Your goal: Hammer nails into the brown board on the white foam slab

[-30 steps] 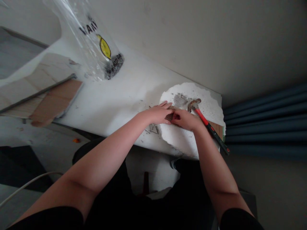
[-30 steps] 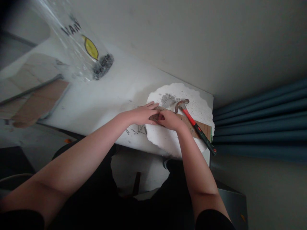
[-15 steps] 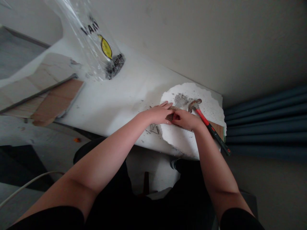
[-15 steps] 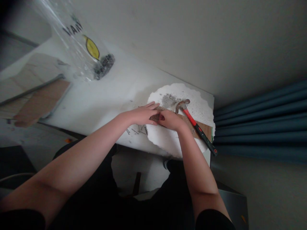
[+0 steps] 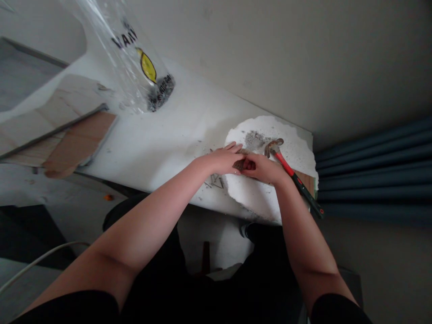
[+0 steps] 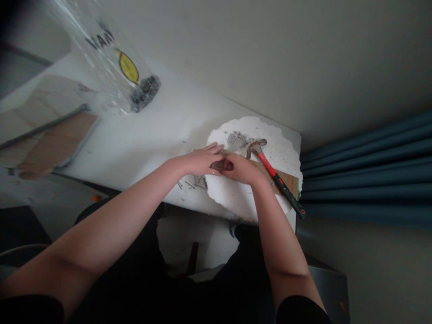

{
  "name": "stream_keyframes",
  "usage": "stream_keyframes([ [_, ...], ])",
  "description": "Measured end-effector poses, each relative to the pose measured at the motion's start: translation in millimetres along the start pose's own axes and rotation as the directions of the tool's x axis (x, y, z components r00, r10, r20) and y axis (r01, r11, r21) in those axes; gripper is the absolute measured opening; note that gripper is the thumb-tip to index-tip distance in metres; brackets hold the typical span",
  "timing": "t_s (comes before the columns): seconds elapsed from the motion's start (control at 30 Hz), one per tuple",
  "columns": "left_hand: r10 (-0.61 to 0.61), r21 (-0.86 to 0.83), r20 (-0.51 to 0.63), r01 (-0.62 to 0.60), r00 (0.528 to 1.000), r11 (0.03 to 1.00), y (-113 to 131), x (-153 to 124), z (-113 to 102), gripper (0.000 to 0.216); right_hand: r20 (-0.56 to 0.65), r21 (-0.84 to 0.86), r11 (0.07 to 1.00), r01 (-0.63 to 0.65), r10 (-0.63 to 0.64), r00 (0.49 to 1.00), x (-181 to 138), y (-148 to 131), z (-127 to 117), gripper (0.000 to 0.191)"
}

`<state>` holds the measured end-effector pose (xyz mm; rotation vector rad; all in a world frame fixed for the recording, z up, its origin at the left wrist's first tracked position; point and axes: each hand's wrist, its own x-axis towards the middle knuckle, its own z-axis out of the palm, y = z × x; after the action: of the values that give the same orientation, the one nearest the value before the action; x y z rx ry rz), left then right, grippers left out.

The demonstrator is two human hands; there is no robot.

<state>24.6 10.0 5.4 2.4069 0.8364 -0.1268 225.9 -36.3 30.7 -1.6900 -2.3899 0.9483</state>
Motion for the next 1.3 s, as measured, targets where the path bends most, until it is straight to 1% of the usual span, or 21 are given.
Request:
stream_keyframes([
  [0.17, 0.001, -0.009, -0.009, -0.001, 1.000, 1.000, 0, 1, 1, 0.068, -0.105, -0.043, 0.988, 0.148, -0.152, 0.983, -9, 0, 5, 0.011],
  [0.27, -0.007, -0.021, -0.018, 0.007, 1.000, 1.000, 0, 1, 1, 0.065, -0.100, -0.060, 0.988, 0.143, -0.149, 0.984, -8, 0, 7, 0.010],
  [0.4, -0.034, -0.023, -0.002, 0.034, 0.999, 0.999, 4, 0, -2, 0.059, -0.084, -0.067, 0.988, 0.137, -0.142, 0.986, -3, 1, 8, 0.009],
  [0.6, -0.044, -0.022, -0.007, 0.044, 0.999, 0.999, 6, -1, -3, 0.057, -0.113, -0.053, 0.987, 0.151, -0.157, 0.981, -1, 2, 8, 0.014],
  [0.77, -0.010, -0.014, -0.031, 0.010, 0.999, 1.000, 1, 1, 2, 0.064, -0.144, 0.011, 0.986, 0.167, -0.164, 0.976, -4, 2, 4, 0.012],
  [0.87, -0.008, -0.007, -0.028, 0.008, 1.000, 1.000, 0, 1, 2, 0.070, -0.150, 0.028, 0.974, 0.225, -0.218, 0.964, -11, 3, 0, 0.010],
  [0.9, -0.011, -0.006, -0.025, 0.011, 1.000, 1.000, 1, 0, 2, 0.072, -0.178, 0.042, 0.969, 0.242, -0.231, 0.957, -16, 3, -3, 0.010],
  [0.97, -0.016, -0.009, -0.018, 0.015, 1.000, 1.000, 2, 0, 0, 0.078, -0.295, 0.083, 0.963, 0.255, -0.221, 0.930, -26, 2, -11, 0.010],
  [1.0, -0.018, -0.012, -0.013, 0.018, 1.000, 1.000, 3, -1, 0, 0.080, -0.381, 0.106, 0.963, 0.248, -0.191, 0.905, -32, 2, -15, 0.011],
  [1.03, -0.021, -0.016, -0.009, 0.020, 1.000, 1.000, 3, -1, -1, 0.082, -0.443, 0.112, 0.964, 0.241, -0.169, 0.880, -37, 1, -18, 0.010],
  [1.07, -0.022, -0.020, -0.007, 0.022, 1.000, 1.000, 3, -1, -1, 0.082, -0.458, 0.102, 0.967, 0.234, -0.163, 0.874, -41, -1, -20, 0.009],
  [1.1, -0.021, -0.025, -0.005, 0.021, 1.000, 0.999, 3, -1, -1, 0.082, -0.438, 0.087, 0.973, 0.215, -0.156, 0.885, -44, -2, -20, 0.007],
  [1.13, -0.017, -0.027, -0.005, 0.017, 1.000, 0.999, 2, 0, -1, 0.082, -0.392, 0.066, 0.980, 0.190, -0.149, 0.908, -45, -3, -18, 0.011],
  [1.17, -0.008, -0.026, -0.009, 0.007, 1.000, 1.000, 1, 1, 0, 0.081, -0.326, 0.026, 0.985, 0.170, -0.153, 0.933, -44, -5, -15, 0.018],
  [1.2, 0.005, -0.023, -0.017, -0.005, 1.000, 1.000, 0, 2, 1, 0.080, -0.259, -0.028, 0.987, 0.160, -0.162, 0.952, -42, -5, -10, 0.020],
  [1.27, 0.024, -0.015, -0.031, -0.024, 0.999, 1.000, -3, 4, 4, 0.081, -0.166, -0.129, 0.975, 0.180, -0.200, 0.965, -35, -7, 0, 0.011],
  [1.3, 0.028, -0.014, -0.033, -0.029, 0.999, 0.999, -4, 4, 5, 0.082, -0.147, -0.155, 0.968, 0.196, -0.219, 0.965, -32, -7, 2, 0.012],
])
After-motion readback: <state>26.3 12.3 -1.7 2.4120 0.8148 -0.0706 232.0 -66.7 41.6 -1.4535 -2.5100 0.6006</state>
